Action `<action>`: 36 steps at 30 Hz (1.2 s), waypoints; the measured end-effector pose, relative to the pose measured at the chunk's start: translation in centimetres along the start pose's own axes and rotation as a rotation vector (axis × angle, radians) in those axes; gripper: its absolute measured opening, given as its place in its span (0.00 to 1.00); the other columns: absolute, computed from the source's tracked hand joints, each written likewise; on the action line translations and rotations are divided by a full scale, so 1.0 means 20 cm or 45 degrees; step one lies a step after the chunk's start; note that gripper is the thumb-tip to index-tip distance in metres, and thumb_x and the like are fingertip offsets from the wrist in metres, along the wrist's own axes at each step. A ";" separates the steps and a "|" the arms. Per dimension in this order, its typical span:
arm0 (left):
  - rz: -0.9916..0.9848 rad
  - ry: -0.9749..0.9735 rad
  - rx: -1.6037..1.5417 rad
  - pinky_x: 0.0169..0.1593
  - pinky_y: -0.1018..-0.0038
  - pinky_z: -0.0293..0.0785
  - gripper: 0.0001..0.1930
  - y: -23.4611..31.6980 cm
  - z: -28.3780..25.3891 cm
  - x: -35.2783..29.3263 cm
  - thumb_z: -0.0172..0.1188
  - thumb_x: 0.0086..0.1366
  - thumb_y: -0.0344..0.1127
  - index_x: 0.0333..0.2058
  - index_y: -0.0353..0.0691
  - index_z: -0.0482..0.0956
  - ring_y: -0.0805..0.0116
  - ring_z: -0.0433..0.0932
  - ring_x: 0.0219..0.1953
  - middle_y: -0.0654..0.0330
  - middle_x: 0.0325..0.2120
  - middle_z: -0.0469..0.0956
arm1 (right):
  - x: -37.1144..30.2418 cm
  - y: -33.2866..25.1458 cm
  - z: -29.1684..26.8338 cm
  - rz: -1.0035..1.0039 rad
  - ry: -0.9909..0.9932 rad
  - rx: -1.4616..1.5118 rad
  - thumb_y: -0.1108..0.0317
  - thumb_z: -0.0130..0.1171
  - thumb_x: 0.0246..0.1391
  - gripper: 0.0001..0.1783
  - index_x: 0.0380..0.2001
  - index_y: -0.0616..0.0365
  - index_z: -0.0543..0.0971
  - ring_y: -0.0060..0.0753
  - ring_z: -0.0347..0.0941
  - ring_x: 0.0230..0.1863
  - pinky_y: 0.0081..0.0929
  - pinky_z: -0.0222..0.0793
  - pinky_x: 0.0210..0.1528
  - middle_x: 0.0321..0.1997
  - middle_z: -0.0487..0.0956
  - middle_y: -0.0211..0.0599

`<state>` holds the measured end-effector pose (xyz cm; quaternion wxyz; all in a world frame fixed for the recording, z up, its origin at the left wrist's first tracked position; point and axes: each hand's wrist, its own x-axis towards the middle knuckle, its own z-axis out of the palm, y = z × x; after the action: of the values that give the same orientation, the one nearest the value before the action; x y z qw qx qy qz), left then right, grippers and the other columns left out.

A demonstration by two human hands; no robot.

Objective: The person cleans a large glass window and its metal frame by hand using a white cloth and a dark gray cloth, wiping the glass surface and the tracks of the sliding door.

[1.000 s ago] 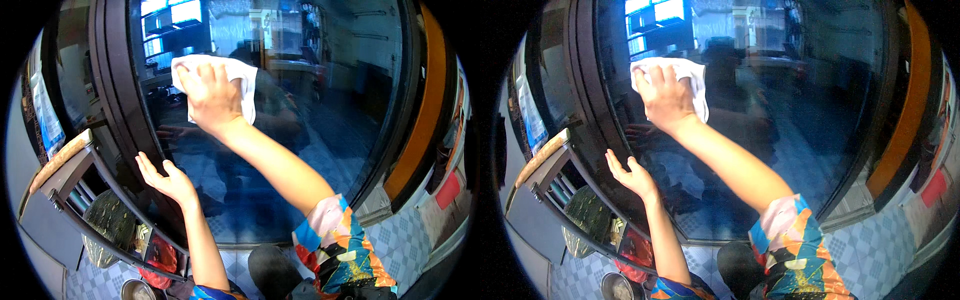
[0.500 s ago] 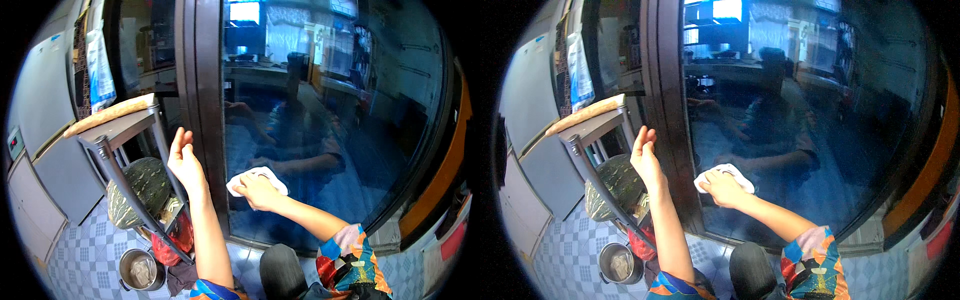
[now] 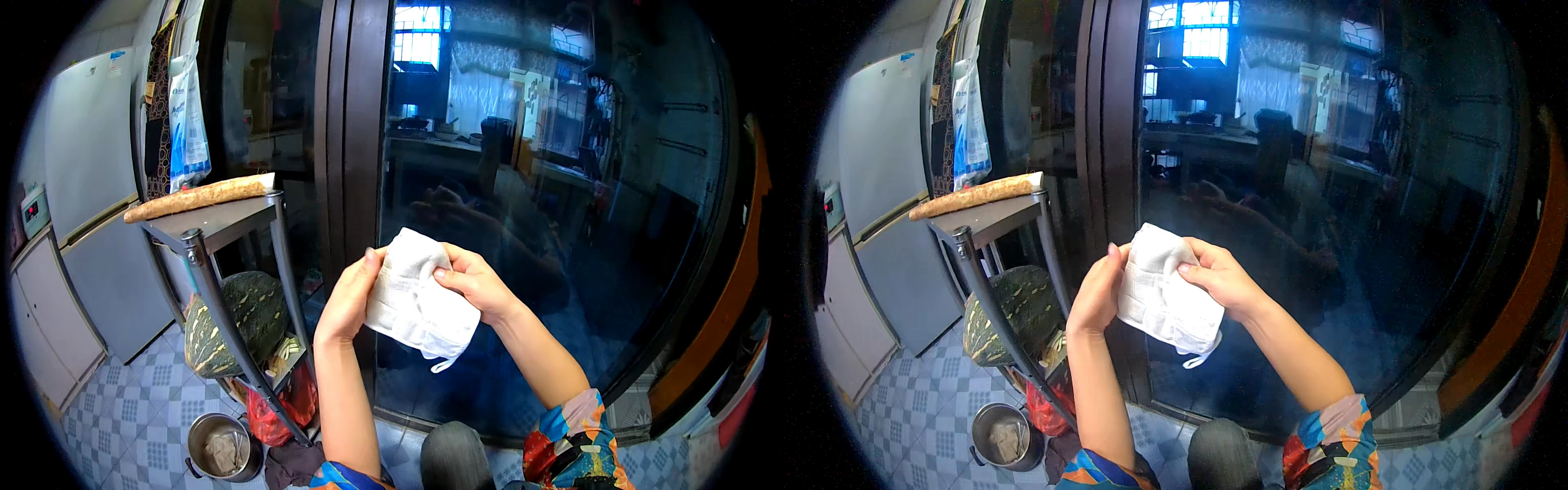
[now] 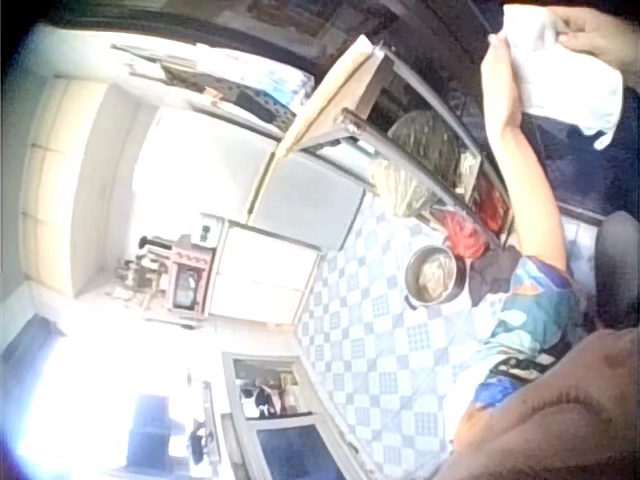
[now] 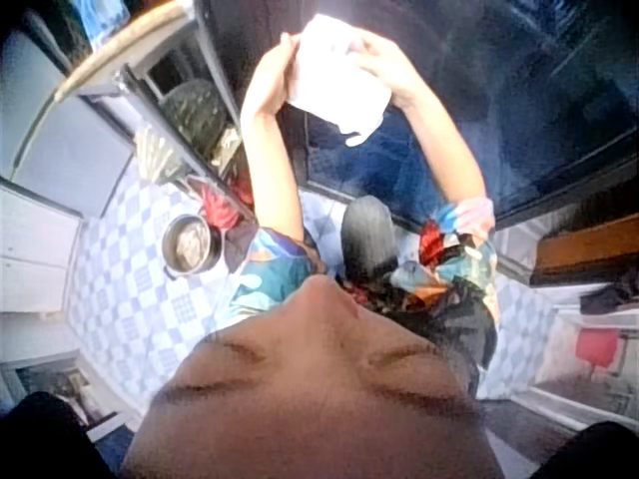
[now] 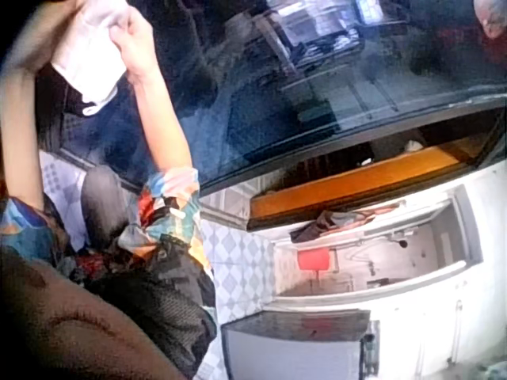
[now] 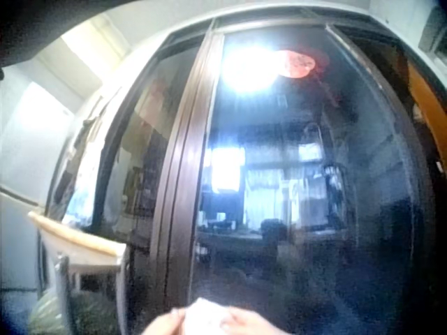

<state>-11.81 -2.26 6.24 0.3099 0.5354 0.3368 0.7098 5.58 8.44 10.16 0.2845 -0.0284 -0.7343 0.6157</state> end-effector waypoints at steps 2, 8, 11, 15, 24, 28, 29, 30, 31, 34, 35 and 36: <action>-0.019 0.009 0.162 0.56 0.71 0.65 0.35 0.02 0.03 -0.01 0.56 0.64 0.60 0.55 0.32 0.73 0.67 0.74 0.51 0.55 0.47 0.78 | -0.01 -0.02 -0.02 0.015 0.025 -0.012 0.73 0.50 0.62 0.15 0.52 0.59 0.74 0.27 0.77 0.46 0.27 0.73 0.49 0.45 0.80 0.35; -0.241 -0.193 0.246 0.47 0.73 0.74 0.32 0.01 0.04 0.01 0.73 0.53 0.45 0.51 0.30 0.75 0.69 0.80 0.40 0.56 0.40 0.80 | -0.01 -0.06 -0.11 -0.404 0.293 -0.845 0.76 0.53 0.56 0.14 0.46 0.58 0.78 0.35 0.76 0.43 0.33 0.69 0.47 0.41 0.80 0.37; 0.004 0.177 -0.097 0.44 0.74 0.76 0.26 0.00 0.05 0.00 0.69 0.54 0.39 0.48 0.28 0.76 0.69 0.81 0.37 0.54 0.38 0.81 | 0.01 -0.13 -0.17 -1.034 0.530 -1.646 0.77 0.58 0.45 0.20 0.45 0.55 0.79 0.40 0.71 0.46 0.40 0.60 0.55 0.41 0.79 0.37; 0.266 0.699 -0.187 0.40 0.73 0.77 0.16 0.09 0.12 -0.02 0.58 0.62 0.36 0.44 0.29 0.75 0.69 0.80 0.33 0.57 0.34 0.79 | -0.04 -0.35 -0.30 -1.137 0.903 -2.291 0.72 0.62 0.45 0.29 0.55 0.50 0.75 0.43 0.63 0.61 0.45 0.52 0.65 0.60 0.70 0.41; 1.000 0.506 1.623 0.65 0.35 0.36 0.26 -0.45 0.60 0.35 0.60 0.53 0.26 0.51 0.36 0.63 0.28 0.43 0.67 0.36 0.64 0.52 | -0.19 -0.04 -0.55 -0.729 1.271 -2.545 0.51 0.49 0.59 0.32 0.64 0.53 0.66 0.43 0.52 0.70 0.51 0.40 0.71 0.69 0.61 0.43; 1.165 0.462 1.632 0.61 0.27 0.32 0.32 -0.47 0.61 0.47 0.58 0.46 0.22 0.54 0.35 0.64 0.22 0.40 0.67 0.36 0.66 0.51 | -0.27 0.07 -0.57 -0.706 1.320 -2.560 0.51 0.49 0.60 0.30 0.63 0.49 0.68 0.45 0.52 0.70 0.53 0.40 0.71 0.68 0.61 0.43; 1.162 0.479 1.655 0.62 0.28 0.32 0.33 -0.43 0.61 0.51 0.57 0.45 0.22 0.55 0.35 0.64 0.22 0.40 0.67 0.36 0.66 0.51 | -0.28 0.08 -0.57 -0.712 1.326 -2.566 0.51 0.49 0.60 0.29 0.63 0.48 0.68 0.45 0.52 0.70 0.53 0.40 0.71 0.68 0.61 0.43; 1.227 0.524 1.688 0.63 0.31 0.33 0.37 -0.35 0.62 0.59 0.56 0.44 0.20 0.59 0.35 0.64 0.25 0.40 0.68 0.36 0.66 0.51 | -0.28 0.08 -0.58 -0.722 1.337 -2.569 0.51 0.48 0.60 0.29 0.63 0.48 0.68 0.45 0.52 0.70 0.53 0.40 0.71 0.68 0.61 0.42; 1.231 0.572 1.700 0.65 0.35 0.34 0.37 -0.28 0.63 0.66 0.54 0.45 0.20 0.60 0.35 0.64 0.29 0.40 0.69 0.38 0.67 0.52 | -0.28 0.09 -0.59 -0.723 1.340 -2.574 0.51 0.48 0.60 0.29 0.63 0.48 0.68 0.46 0.52 0.70 0.54 0.40 0.71 0.68 0.61 0.42; 1.290 0.709 1.821 0.67 0.45 0.44 0.36 -0.01 0.63 0.85 0.53 0.48 0.20 0.61 0.36 0.66 0.34 0.50 0.66 0.43 0.65 0.57 | -0.28 0.12 -0.60 -0.735 1.335 -2.548 0.52 0.48 0.60 0.29 0.63 0.46 0.68 0.46 0.51 0.71 0.54 0.39 0.71 0.69 0.61 0.42; 1.369 0.748 1.843 0.65 0.47 0.51 0.34 0.08 0.63 0.87 0.56 0.48 0.22 0.59 0.36 0.68 0.34 0.56 0.63 0.43 0.63 0.60 | -0.29 0.11 -0.58 -0.761 1.349 -2.532 0.52 0.48 0.60 0.29 0.63 0.46 0.68 0.46 0.51 0.71 0.54 0.39 0.71 0.69 0.61 0.42; 1.373 0.762 1.890 0.62 0.50 0.55 0.34 0.11 0.62 0.87 0.56 0.47 0.21 0.58 0.36 0.69 0.36 0.60 0.58 0.44 0.60 0.62 | -0.29 0.11 -0.58 -0.753 1.357 -2.524 0.52 0.48 0.60 0.28 0.63 0.46 0.68 0.45 0.52 0.70 0.54 0.40 0.71 0.69 0.61 0.41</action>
<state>-4.01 12.26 20.16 -0.5738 0.4747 0.4737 0.4702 14.95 17.12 6.84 0.5430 -0.3213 -0.6594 -0.4089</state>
